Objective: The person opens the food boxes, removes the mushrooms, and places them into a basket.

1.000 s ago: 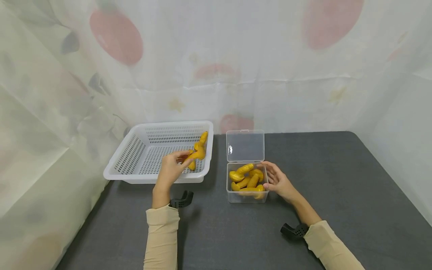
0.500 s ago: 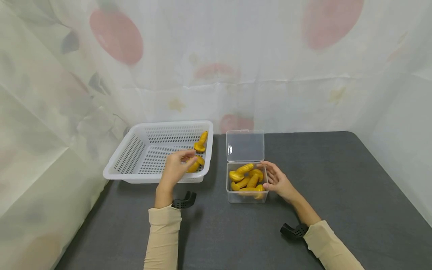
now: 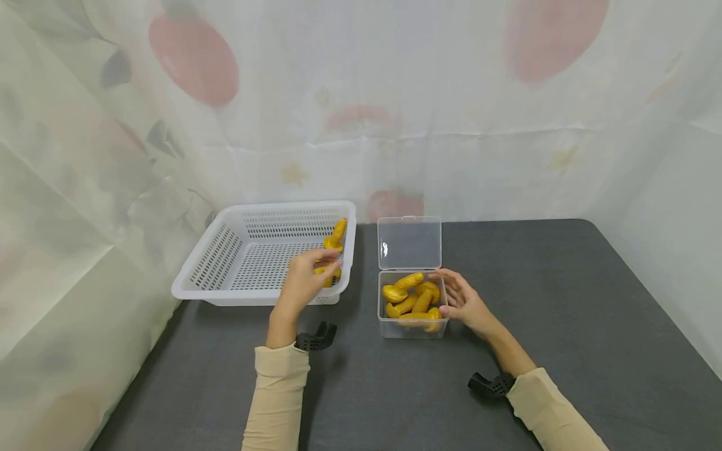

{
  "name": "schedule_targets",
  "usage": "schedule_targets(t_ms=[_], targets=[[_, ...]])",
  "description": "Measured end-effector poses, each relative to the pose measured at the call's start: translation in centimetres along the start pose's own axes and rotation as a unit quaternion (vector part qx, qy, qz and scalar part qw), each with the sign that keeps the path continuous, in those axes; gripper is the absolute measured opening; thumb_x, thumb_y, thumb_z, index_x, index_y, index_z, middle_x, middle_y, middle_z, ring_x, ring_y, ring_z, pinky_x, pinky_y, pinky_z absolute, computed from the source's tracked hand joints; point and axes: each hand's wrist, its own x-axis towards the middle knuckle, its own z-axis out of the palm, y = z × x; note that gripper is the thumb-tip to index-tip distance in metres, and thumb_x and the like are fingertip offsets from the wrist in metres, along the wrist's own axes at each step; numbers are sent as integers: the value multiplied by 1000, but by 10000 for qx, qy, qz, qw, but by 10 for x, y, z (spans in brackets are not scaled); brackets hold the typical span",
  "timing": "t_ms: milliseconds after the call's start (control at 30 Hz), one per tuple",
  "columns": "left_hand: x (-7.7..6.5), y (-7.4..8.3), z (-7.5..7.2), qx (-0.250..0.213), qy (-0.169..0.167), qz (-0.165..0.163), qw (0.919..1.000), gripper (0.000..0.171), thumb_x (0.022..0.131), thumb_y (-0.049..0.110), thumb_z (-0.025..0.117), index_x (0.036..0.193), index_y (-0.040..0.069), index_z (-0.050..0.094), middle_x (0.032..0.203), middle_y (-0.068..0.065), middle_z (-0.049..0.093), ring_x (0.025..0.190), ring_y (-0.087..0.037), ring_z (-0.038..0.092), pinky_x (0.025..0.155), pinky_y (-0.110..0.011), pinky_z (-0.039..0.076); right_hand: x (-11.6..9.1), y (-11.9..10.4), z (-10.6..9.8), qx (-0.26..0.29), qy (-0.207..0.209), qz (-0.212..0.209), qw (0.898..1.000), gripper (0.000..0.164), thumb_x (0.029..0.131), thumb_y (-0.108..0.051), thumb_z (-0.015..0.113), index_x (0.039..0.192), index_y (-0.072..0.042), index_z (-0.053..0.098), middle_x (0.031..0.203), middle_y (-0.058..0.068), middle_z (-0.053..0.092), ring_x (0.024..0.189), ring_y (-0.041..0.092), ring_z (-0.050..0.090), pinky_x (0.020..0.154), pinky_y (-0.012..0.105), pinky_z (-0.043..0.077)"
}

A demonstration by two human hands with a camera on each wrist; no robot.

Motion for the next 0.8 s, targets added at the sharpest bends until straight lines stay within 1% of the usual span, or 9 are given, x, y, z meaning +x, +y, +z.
schedule_targets(t_ms=[100,233,467,567,700,800], targets=[[0,4,2,39,-2,71,10000,29,85,6,72,111,-5,69,104,-22,72,94,-31,70,87,-44,60,0,0,0,-6,2,12,10000,75,90,-12,67,146,7,22,144,-10,45,136,-5,41,110,7,35],[0,8,5,108,-4,144,9998,27,85,7,72,109,-4,70,102,-20,72,92,-30,71,84,-40,61,0,0,0,15,4,-22,10000,75,90,-12,67,146,8,21,144,-9,45,135,-5,42,110,7,36],[2,12,11,171,6,474,9987,24,84,7,73,105,-5,71,98,-19,74,87,-28,72,80,-35,62,0,0,0,-8,-3,-105,9999,75,90,-12,67,146,9,21,143,-10,46,135,-5,42,110,7,36],[1,15,13,196,-64,443,9988,26,85,9,73,107,-4,71,101,-18,74,89,-27,72,81,-35,62,0,0,0,1,-3,-84,10000,75,90,-12,67,146,9,21,143,-12,46,135,-6,42,110,7,36],[0,21,16,236,-249,353,9988,28,86,12,71,111,-1,70,106,-16,74,93,-26,71,84,-36,61,0,2,0,-30,-14,-152,9999,74,90,-11,66,145,9,21,143,-12,46,135,-6,41,110,7,35],[0,24,20,217,-355,425,9982,27,86,11,71,111,0,70,106,-15,74,94,-26,71,86,-37,60,0,2,0,-112,-16,-233,9997,72,91,-10,66,144,11,21,144,-12,44,135,-6,40,111,7,35]])
